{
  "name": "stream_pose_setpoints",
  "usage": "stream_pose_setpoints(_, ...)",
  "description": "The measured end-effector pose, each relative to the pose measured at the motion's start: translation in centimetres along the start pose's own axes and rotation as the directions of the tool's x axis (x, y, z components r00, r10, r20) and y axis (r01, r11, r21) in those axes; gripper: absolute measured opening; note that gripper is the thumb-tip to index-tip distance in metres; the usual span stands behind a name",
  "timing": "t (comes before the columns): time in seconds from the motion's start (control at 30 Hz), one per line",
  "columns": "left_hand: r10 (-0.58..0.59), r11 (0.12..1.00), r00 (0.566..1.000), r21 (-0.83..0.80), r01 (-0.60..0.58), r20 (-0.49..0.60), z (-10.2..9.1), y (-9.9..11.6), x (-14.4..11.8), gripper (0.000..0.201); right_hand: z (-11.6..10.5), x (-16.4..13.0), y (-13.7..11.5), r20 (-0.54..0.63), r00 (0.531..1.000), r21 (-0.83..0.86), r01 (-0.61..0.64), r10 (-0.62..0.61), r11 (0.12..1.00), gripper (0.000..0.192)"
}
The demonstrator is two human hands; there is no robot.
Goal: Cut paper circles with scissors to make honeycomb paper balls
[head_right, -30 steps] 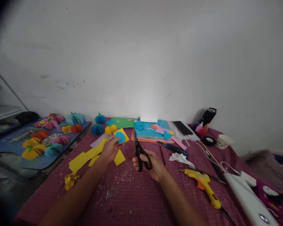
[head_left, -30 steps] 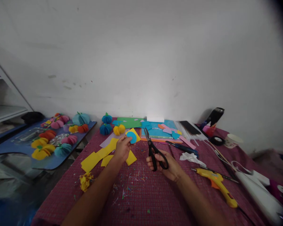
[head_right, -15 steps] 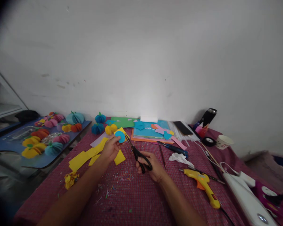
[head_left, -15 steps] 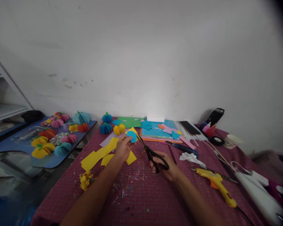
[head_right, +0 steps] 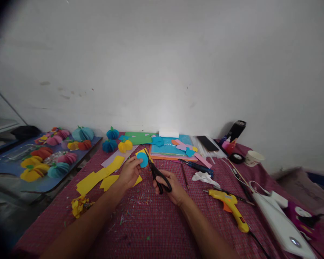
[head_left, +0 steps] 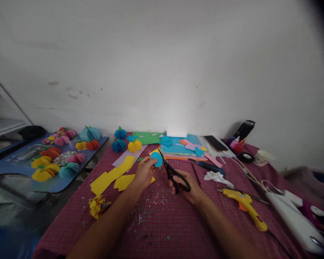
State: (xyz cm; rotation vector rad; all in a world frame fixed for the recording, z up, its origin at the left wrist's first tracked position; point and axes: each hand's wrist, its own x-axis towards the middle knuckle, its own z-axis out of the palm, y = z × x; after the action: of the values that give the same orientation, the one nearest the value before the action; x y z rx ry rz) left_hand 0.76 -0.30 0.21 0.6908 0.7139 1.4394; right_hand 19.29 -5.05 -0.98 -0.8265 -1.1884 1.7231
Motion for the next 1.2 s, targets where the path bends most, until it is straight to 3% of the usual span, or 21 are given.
stream_pose_setpoints(1.2,0.017,0.996,1.000,0.091,-0.017,0.000,0.04,-0.10,0.08,0.021,-0.55,0.31,0.17,0.001,0.998,-0.122,0.064,-0.065,0.990,0.032)
